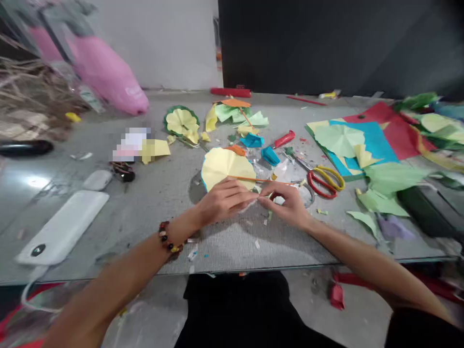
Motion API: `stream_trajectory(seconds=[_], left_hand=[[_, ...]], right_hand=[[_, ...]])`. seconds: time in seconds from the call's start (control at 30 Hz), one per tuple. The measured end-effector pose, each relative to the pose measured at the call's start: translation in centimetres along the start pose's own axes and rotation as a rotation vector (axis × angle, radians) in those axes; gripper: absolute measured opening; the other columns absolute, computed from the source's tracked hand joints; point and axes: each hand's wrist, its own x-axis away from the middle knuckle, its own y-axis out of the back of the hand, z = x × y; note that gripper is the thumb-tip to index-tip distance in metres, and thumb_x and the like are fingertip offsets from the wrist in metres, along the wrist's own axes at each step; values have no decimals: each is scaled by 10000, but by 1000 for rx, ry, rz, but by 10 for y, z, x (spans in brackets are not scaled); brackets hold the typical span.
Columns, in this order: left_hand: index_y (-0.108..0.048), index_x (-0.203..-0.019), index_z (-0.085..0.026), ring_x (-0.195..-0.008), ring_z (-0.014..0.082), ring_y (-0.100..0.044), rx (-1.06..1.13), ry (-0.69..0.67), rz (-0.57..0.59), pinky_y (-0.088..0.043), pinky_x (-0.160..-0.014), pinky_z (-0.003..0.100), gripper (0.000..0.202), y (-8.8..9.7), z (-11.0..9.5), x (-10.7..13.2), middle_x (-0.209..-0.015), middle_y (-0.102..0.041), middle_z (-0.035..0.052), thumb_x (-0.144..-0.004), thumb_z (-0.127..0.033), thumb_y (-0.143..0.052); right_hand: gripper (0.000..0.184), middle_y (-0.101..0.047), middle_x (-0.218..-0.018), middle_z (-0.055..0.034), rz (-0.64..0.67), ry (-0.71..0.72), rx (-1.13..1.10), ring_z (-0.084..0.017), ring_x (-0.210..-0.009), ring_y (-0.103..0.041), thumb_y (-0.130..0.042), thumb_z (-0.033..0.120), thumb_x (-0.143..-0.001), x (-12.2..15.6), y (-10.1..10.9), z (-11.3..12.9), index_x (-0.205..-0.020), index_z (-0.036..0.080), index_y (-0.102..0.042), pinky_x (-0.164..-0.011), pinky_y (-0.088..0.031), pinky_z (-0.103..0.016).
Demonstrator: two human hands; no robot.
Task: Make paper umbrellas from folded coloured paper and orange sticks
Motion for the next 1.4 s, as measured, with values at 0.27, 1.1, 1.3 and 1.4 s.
stream_trajectory(seconds=[0.27,1.1,1.3,1.4], left_hand=[[-774,-1025,-203,-813,144,-723,560,359,-34,-575,-758,254,122,-3,-4,-6,-908,-783,49,-914,-208,-724],[-760,-994,-176,-801,138,-715,334,312,-30,-543,-753,246,134,-8,-8,-5,-897,-782,42,-942,-281,-695],[-726,-931,-180,-821,165,-693,-137,185,242,-473,-769,299,325,-14,-7,-1,-851,-750,26,-1056,-359,-485],[-729,-912,-186,-813,163,-681,-219,195,281,-446,-758,305,353,-15,-5,2,-840,-741,13,-1059,-379,-473]], right_hand=[[72,-715,-840,-36,52,56,-47,-127,-755,-640,-714,262,-892,0,6,6,-903,192,-726,-624,-514,-241],[37,-708,-791,-18,-8,186,126,-127,-704,-638,-697,237,-892,-1,4,5,-883,202,-690,-635,-540,-259],[87,-694,-1141,-108,-5,308,584,-208,-1068,-668,-548,192,-983,-5,5,-7,-993,204,-634,-917,-569,-379],[133,-636,-1299,-161,105,256,722,-258,-1145,-644,-508,201,-999,-7,7,-17,-979,176,-638,-938,-572,-432]])
